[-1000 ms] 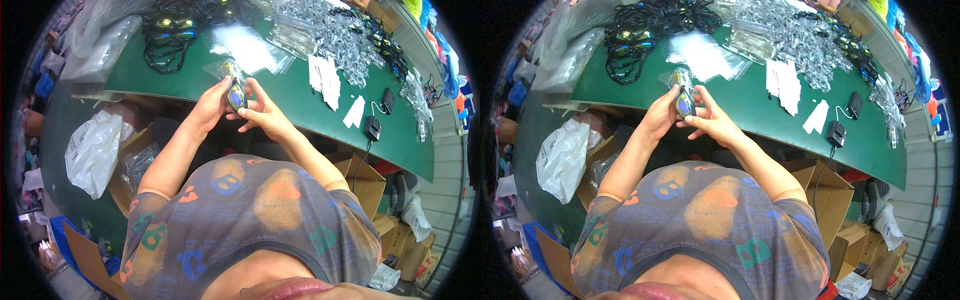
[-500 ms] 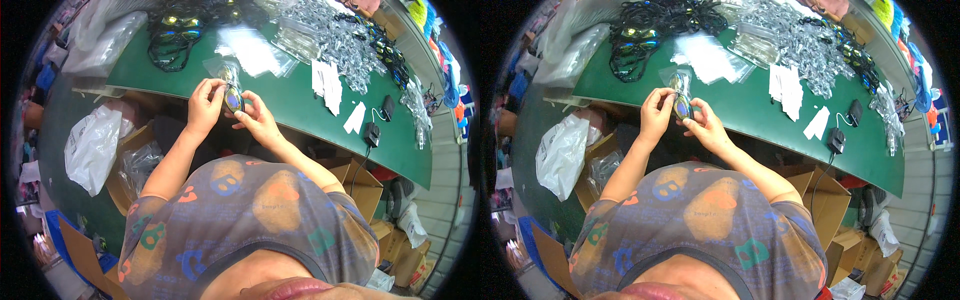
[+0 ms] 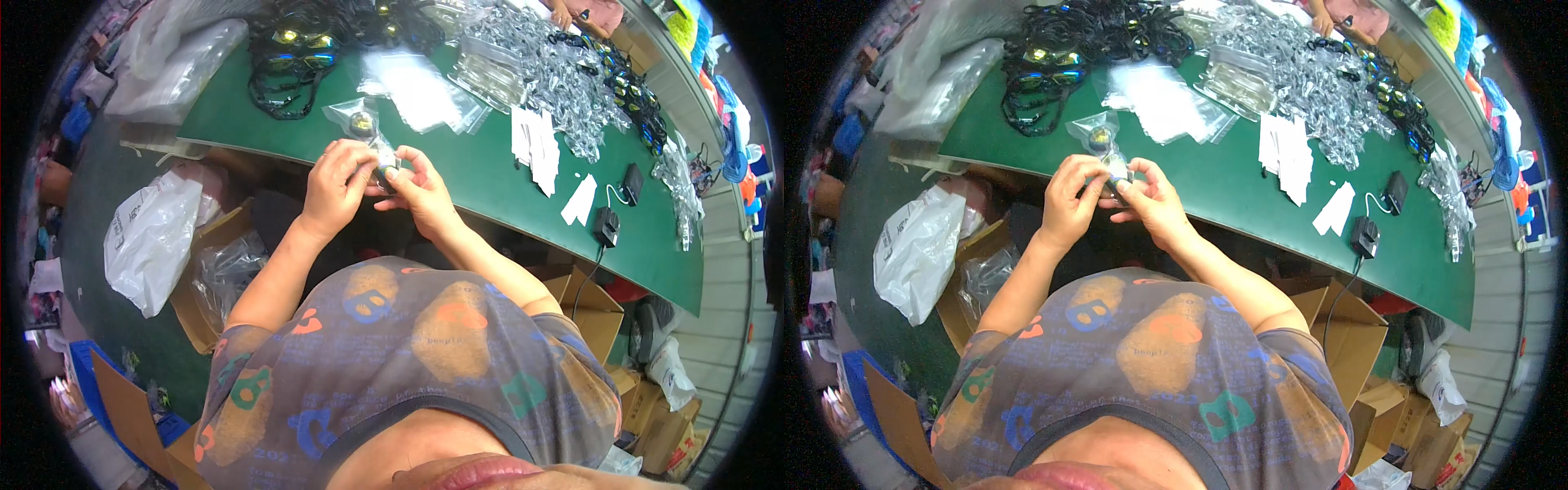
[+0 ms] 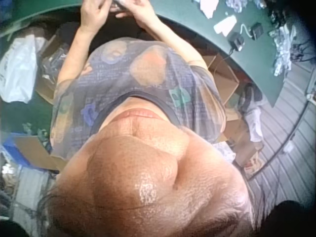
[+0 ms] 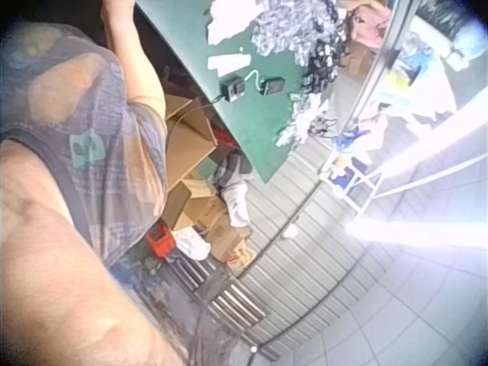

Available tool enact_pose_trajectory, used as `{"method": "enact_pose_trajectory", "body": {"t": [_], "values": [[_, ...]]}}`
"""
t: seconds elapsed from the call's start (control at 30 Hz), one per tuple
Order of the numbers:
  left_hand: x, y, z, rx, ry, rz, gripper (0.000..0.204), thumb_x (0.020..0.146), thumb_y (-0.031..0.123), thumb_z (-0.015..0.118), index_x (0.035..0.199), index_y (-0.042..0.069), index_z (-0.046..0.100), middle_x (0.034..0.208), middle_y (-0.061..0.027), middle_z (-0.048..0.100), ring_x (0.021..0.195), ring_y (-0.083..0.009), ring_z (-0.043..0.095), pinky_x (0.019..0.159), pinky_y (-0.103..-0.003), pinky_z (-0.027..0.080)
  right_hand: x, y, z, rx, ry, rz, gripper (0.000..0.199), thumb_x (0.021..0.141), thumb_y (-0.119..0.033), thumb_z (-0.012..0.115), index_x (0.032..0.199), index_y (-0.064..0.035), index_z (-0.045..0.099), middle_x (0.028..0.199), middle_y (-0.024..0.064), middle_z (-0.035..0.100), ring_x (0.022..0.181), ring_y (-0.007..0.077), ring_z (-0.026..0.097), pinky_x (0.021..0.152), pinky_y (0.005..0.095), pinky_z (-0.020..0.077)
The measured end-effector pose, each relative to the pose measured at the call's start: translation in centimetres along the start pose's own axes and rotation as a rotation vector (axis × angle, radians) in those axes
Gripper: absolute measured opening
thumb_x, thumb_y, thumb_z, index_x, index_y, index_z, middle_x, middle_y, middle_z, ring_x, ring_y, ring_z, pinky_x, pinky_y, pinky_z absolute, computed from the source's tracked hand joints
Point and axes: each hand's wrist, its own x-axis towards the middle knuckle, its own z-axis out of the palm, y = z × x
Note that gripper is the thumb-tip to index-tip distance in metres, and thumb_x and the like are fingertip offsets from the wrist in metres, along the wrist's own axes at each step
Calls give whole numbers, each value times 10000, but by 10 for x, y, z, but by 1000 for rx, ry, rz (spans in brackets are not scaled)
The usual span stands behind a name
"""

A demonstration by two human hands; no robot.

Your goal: The recorder is packaging swimming goggles into individual plastic bags at a factory workbench.

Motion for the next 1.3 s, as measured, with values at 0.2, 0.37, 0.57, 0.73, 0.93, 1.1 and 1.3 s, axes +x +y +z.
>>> {"method": "enact_pose_trajectory", "body": {"t": [0.2,0.37,0.57,0.73,0.93,1.1,1.3], "values": [[-8,15,1,-66,-75,65,128,854,-7,696,968,45,666,948,-91,686,860,-302,660,757,-373,536,23,32,-10,-198,94,-209,139,1035,-144,579,1018,-63,468,807,43,656,729,118,681,617,268,560],[-23,13,-12,-278,-120,-217,137,881,18,710,994,40,636,929,-93,647,835,-273,645,756,-353,522,7,-8,22,-659,180,-62,155,1006,-160,628,1088,-68,534,746,55,638,712,120,649,603,270,515],[-24,16,-18,-64,-106,-158,378,769,147,864,968,52,557,847,-76,545,754,-251,541,695,-376,468,11,-4,16,-1075,149,-404,176,948,-173,678,1050,-44,616,811,111,659,707,178,634,656,325,513],[-25,9,-20,50,-41,-56,316,765,49,818,948,54,560,851,-90,582,753,-265,591,663,-371,493,11,-4,15,-1181,54,-515,168,940,-142,683,1065,-44,627,835,104,673,755,180,672,683,336,536],[-27,4,-23,110,-44,-98,199,764,-54,689,878,44,559,809,-124,572,770,-339,606,698,-434,493,3,-1,26,-1316,70,-442,183,913,-121,642,1087,-80,600,946,197,697,882,419,686,726,479,559],[-31,-4,-19,67,49,-194,179,784,-58,669,900,36,571,778,-117,581,684,-293,598,627,-388,486,-14,-5,41,-1355,-181,-477,193,904,-108,637,1082,-71,570,922,173,698,811,397,689,687,470,563],[-23,39,-56,-807,4,-622,204,943,-56,657,874,78,521,723,14,572,638,-51,566,627,-231,527,-31,-97,35,-771,-270,-481,305,887,-178,777,1109,-30,627,980,80,671,929,177,666,821,353,544]]}}
